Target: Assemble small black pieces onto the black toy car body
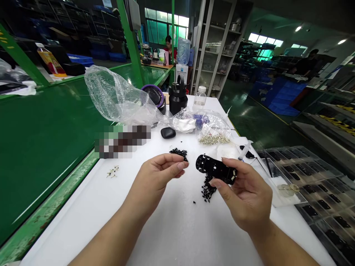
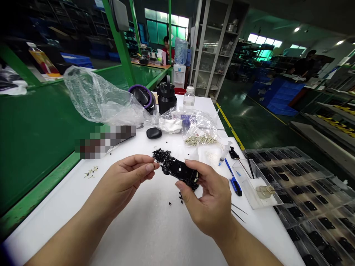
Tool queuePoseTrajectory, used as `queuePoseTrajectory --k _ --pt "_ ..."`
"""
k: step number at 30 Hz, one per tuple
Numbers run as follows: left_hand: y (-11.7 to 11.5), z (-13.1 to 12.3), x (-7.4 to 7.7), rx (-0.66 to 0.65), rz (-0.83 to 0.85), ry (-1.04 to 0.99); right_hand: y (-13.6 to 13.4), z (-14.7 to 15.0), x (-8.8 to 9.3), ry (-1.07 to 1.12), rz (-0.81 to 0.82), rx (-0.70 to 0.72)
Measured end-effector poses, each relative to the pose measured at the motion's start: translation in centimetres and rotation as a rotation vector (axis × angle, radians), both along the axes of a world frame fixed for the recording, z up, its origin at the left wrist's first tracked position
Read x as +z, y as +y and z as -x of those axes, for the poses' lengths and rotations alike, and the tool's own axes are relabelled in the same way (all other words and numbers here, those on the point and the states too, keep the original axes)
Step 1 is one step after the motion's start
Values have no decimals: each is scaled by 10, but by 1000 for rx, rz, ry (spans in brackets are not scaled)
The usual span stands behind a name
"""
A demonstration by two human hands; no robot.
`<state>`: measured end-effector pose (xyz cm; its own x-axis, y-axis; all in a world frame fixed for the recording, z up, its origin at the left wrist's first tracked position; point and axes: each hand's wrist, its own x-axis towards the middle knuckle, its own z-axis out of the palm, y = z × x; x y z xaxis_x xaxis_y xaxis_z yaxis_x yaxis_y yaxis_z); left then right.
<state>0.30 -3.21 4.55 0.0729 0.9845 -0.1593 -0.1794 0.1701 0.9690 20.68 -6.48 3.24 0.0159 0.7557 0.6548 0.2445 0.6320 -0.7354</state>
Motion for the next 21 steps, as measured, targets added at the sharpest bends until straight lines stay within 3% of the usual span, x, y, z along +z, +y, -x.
queuePoseTrajectory --k 4,8,16,21 --pt "-3 -4 -1 -157 -24 369 -3 0 1 19 -1 19" --pt "-7 -4 -8 -196 -165 792 -4 -1 2 2 -18 3" --pt "-11 -2 -10 -285 -337 919 -4 -2 1 -54 -61 -26" --pt "-10 -2 -12 -254 -329 903 -5 -3 0 -90 -78 -67"
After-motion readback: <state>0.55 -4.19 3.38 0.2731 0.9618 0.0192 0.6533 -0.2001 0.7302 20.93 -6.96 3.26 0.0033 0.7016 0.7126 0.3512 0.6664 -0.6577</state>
